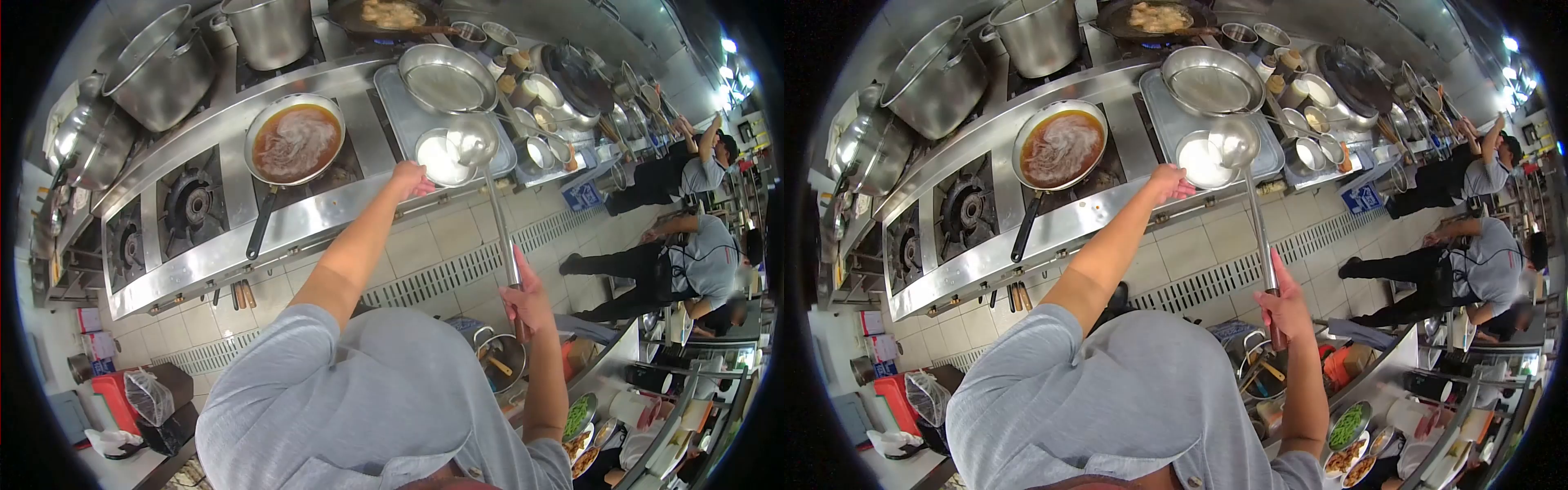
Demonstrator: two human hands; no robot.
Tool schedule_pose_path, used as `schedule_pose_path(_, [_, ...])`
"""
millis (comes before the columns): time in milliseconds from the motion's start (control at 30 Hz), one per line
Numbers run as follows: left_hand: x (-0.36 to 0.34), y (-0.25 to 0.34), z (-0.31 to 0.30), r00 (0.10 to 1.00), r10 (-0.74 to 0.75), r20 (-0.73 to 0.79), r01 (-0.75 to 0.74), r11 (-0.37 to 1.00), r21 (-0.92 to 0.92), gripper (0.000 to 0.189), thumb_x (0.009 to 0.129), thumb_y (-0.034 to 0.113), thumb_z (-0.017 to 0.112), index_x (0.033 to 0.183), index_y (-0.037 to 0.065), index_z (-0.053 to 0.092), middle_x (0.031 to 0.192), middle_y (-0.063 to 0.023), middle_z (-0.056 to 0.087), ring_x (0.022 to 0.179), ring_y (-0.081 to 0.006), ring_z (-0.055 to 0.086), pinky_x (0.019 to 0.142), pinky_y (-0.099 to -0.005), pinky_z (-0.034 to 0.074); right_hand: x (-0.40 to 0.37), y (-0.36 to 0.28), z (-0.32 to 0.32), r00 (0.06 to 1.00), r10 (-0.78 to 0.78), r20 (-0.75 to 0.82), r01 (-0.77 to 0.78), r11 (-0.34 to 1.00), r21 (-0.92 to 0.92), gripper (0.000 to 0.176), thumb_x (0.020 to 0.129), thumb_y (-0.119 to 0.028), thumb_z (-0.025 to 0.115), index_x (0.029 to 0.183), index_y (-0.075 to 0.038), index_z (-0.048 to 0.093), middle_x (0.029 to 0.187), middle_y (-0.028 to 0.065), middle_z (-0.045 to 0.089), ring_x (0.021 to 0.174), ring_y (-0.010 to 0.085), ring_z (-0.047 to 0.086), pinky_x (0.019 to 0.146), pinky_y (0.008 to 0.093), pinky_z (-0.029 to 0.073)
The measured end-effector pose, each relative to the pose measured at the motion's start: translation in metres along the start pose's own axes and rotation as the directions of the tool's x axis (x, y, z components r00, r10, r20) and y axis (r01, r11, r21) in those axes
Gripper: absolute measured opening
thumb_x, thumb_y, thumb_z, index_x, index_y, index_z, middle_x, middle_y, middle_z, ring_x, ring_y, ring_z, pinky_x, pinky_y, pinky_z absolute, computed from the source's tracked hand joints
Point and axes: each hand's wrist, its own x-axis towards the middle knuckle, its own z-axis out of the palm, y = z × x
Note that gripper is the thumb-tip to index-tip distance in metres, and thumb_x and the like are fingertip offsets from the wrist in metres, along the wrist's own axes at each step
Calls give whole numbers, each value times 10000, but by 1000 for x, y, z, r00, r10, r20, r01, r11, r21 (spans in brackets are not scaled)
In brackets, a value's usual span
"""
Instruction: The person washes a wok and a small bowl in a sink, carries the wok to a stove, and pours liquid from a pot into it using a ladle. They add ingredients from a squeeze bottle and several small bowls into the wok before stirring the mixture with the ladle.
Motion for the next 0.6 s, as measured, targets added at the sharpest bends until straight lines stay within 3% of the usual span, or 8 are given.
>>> schedule_pose_path(100, [2,-1,-3,1000,-23,14,23,1000,5,213,1030,226,490,978,20,504,1033,-222,696,895,-328,728,710,-407,571,-10,-2,6,994,-92,-61,67,943,-327,915,802,35,605,1598,-211,229,643,36,556,465,157,504,462,300,450])
schedule_pose_path(167, [1,-1,-4,999,-16,28,16,1000,5,234,1024,227,492,979,-1,511,1041,-235,695,886,-332,729,688,-410,577,-7,9,8,946,-315,-74,197,743,-640,902,800,23,599,1592,-207,235,671,135,600,512,272,556,533,379,486])
schedule_pose_path(233, [3,-3,-5,999,1,39,0,1000,-11,248,1014,209,489,1013,-37,514,1024,-251,687,849,-342,734,627,-420,591,-3,16,11,911,-406,-68,194,570,-799,888,797,14,591,1585,-207,245,722,221,622,580,377,589,604,451,503])
schedule_pose_path(333, [0,-2,-4,1000,-13,18,13,1000,-7,248,1010,211,496,1029,-36,514,1031,-243,683,863,-342,729,669,-428,589,7,21,15,930,-352,-104,91,496,-863,867,793,13,573,1573,-213,267,828,313,629,719,502,604,688,557,481])
schedule_pose_path(433, [-4,0,-3,1000,-2,21,3,999,-34,242,1007,202,500,1050,-35,514,1016,-231,679,860,-343,729,672,-414,592,16,36,11,915,-402,-32,149,412,-899,909,806,16,622,1588,-234,232,715,206,643,597,377,635,582,462,510])
schedule_pose_path(533, [-3,0,-3,1000,16,9,-15,998,-62,232,1004,192,502,1059,-33,516,1007,-221,676,852,-341,730,672,-410,596,11,18,12,992,-66,-106,8,880,-474,916,813,50,608,1599,-207,214,648,69,595,481,181,560,468,337,466])
schedule_pose_path(600, [-1,1,-4,1000,10,3,-10,998,-57,226,1004,188,501,1060,-30,517,995,-219,677,849,-340,730,671,-410,599,9,10,12,996,-47,-70,19,933,-358,935,807,63,618,1602,-219,214,633,5,518,482,110,507,431,283,425])
